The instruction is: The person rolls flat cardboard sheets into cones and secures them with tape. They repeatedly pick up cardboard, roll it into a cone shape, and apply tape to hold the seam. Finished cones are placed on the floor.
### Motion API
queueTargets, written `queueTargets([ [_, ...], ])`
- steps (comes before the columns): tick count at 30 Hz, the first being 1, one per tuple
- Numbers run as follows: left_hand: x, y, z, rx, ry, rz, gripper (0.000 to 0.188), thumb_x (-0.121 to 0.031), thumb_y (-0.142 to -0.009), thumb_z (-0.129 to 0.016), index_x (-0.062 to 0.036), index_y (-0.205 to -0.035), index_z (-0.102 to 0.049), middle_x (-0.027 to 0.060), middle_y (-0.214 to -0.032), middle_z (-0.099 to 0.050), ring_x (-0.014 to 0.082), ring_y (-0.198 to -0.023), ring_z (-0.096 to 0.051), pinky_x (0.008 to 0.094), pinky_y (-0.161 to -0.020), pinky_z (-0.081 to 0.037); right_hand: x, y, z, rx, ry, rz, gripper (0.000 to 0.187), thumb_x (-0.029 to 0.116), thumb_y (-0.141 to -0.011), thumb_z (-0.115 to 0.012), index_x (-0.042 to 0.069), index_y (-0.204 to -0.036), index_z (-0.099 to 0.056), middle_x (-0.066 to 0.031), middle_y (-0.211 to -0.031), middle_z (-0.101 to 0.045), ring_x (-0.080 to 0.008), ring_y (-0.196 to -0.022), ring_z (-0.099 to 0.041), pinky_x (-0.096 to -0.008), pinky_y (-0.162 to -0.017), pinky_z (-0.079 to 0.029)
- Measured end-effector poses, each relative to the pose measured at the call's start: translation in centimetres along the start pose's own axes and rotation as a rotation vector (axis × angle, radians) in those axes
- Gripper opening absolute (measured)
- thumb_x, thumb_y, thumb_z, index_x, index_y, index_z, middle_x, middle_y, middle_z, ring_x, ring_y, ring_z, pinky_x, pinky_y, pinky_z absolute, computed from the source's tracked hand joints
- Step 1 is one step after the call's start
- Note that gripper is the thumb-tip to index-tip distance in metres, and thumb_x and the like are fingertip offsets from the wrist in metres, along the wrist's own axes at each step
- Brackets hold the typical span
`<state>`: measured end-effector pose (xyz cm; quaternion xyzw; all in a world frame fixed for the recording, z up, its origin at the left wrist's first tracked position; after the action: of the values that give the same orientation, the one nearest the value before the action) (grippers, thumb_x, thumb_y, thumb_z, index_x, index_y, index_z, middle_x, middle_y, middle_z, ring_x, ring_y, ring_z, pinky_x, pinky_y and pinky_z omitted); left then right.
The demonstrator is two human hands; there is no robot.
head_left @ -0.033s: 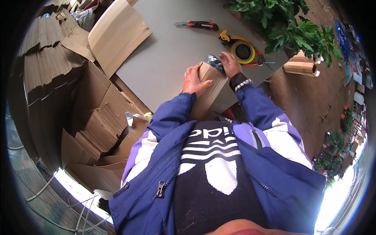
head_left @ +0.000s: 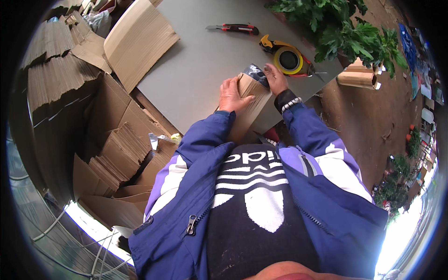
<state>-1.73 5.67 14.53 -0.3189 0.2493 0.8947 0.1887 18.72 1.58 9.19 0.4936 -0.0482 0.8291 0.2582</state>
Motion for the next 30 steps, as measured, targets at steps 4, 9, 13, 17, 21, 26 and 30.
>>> queueTargets([
  [4,-4.0,2.3,-2.0,-0.095,-0.132,-0.137,0.090,-0.032,-0.063,-0.090,-0.0037,-0.137,-0.047,0.0166,-0.134,-0.047,0.0370,-0.123,-0.043,0.0454,-0.109,-0.037,-2.7,4.3,2.3,0.092,-0.096,-0.001,0.046,0.040,-0.101,-0.057,0.003,-0.128,-0.062,-0.0208,-0.125,-0.064,-0.0349,-0.114,-0.062,-0.0394,-0.096,-0.049],
  [9,-7.2,4.6,-3.6,-0.115,-0.238,-0.379,0.094,-0.025,-0.054,-0.091,-0.0073,-0.136,-0.048,0.0144,-0.132,-0.050,0.0361,-0.122,-0.046,0.0496,-0.106,-0.039,-2.1,5.8,6.1,0.293,0.033,-0.057,0.079,0.037,-0.086,-0.076,0.007,-0.149,-0.039,-0.0228,-0.138,-0.056,-0.0377,-0.127,-0.055,-0.0426,-0.107,-0.044],
  [13,-7.4,5.2,-3.9,-0.109,-0.278,-0.500,0.095,-0.024,-0.055,-0.089,-0.0057,-0.138,-0.047,0.0138,-0.132,-0.051,0.0343,-0.124,-0.048,0.0497,-0.110,-0.037,-1.1,7.8,8.2,0.337,0.137,0.002,0.085,0.036,-0.084,-0.078,0.009,-0.151,-0.032,-0.0239,-0.142,-0.051,-0.0392,-0.129,-0.052,-0.0441,-0.108,-0.043],
  [17,-7.8,6.0,-4.4,-0.048,-0.399,-0.629,0.095,-0.022,-0.058,-0.088,-0.0032,-0.141,-0.047,0.0135,-0.131,-0.051,0.0328,-0.125,-0.047,0.0487,-0.114,-0.035,-2.2,10.5,9.4,0.315,0.044,-0.061,0.091,0.036,-0.080,-0.082,0.010,-0.151,-0.032,-0.0226,-0.139,-0.052,-0.0400,-0.128,-0.052,-0.0442,-0.108,-0.043],
  [21,-8.3,6.0,-4.6,-0.038,-0.494,-0.693,0.092,-0.023,-0.058,-0.087,-0.0024,-0.140,-0.050,0.0138,-0.131,-0.050,0.0324,-0.125,-0.046,0.0458,-0.112,-0.037,-2.9,12.0,10.7,0.372,-0.140,-0.176,0.095,0.035,-0.075,-0.085,0.011,-0.150,-0.032,-0.0203,-0.142,-0.047,-0.0394,-0.131,-0.049,-0.0433,-0.109,-0.042],
  [26,-8.1,5.3,-4.5,0.022,-0.451,-0.634,0.083,-0.021,-0.064,-0.076,-0.0015,-0.140,-0.051,0.0132,-0.134,-0.052,0.0311,-0.126,-0.047,0.0424,-0.111,-0.039,1.2,12.3,11.3,0.271,0.452,0.261,0.100,0.032,-0.070,-0.087,0.015,-0.152,-0.032,-0.0139,-0.154,-0.035,-0.0335,-0.143,-0.037,-0.0505,-0.112,-0.038],
  [30,-7.8,5.5,-4.7,-0.057,-0.419,-0.664,0.078,-0.018,-0.064,-0.076,-0.0019,-0.136,-0.052,0.0137,-0.132,-0.054,0.0325,-0.125,-0.049,0.0446,-0.111,-0.038,4.5,10.8,8.4,0.445,0.733,0.291,0.108,0.034,-0.067,-0.090,0.018,-0.155,-0.031,-0.0079,-0.159,-0.032,-0.0353,-0.145,-0.032,-0.0616,-0.110,-0.036],
])
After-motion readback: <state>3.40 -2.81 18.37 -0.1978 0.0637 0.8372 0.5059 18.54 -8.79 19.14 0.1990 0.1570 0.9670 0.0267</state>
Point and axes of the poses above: each hand's wrist, its own y-axis away from the middle knuckle, its own z-axis out of the back of the hand, x = y × z, the point moved 3 cm from there along -y, towards the middle knuckle
